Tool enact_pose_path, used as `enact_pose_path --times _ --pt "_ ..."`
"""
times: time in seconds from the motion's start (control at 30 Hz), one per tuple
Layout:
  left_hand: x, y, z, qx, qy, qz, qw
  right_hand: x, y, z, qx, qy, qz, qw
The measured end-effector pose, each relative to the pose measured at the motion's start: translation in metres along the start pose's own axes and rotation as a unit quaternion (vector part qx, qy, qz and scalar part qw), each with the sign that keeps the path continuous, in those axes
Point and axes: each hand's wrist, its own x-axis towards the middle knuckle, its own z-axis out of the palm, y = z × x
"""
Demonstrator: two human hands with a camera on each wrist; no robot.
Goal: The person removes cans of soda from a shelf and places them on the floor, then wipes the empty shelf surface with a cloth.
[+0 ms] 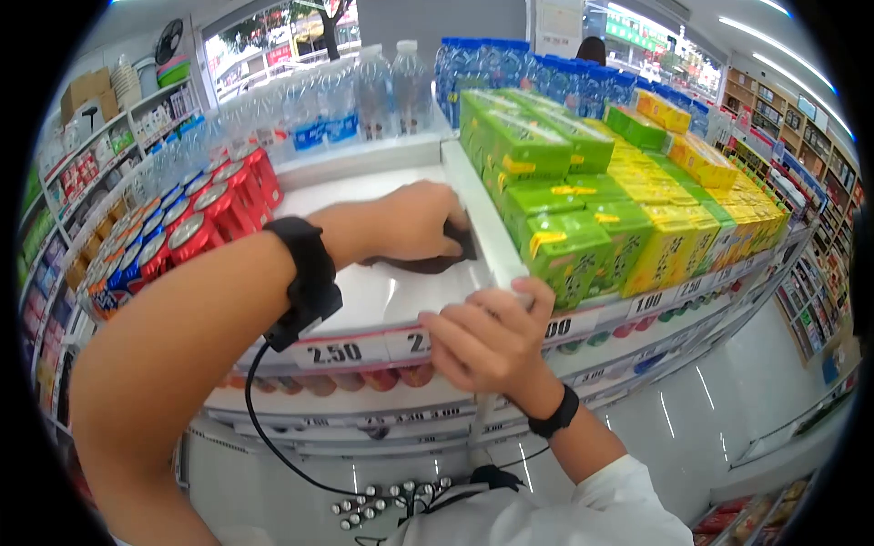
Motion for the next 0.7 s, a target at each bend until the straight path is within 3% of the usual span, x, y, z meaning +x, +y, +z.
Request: enact_pose_path --times 0.13,0.2,0.27,0.37,0.43,0.57,0.7 --pt "-0.012 0.022 -0.008 0.006 -0.043 0.018 0.999 -0.003 0.002 0.0 0.002 -0.011 -0.006 1.0" --pt "-0.026 0.058 -0.028 -0.067 -0.14 -0.089 0.984 -0.001 0.0 -0.001 0.0 -0.019 -0.009 1.0" --pt "-0.025 0.052 -0.03 -0.015 -0.128 0.006 0.992 -0.004 -0.008 0.006 0.034 -0.011 0.004 0.999" --pt "-0.026 0.05 -0.028 -0.027 -0.139 -0.007 0.99 -0.002 0.0 0.002 0.013 -0.009 -0.008 1.0" --pt "-0.027 0.048 -0.026 0.041 -0.111 -0.009 0.993 -0.002 0.0 0.0 0.017 -0.01 -0.01 1.0" --pt "-0.029 0.022 -0.023 0.096 -0.083 -0.044 0.991 -0.005 0.002 -0.001 0.018 -0.019 -0.012 1.0" --pt "-0.044 -0.026 -0.02 0.224 -0.059 -0.148 0.961 -0.003 0.004 0.005 0.03 -0.015 -0.011 0.999"
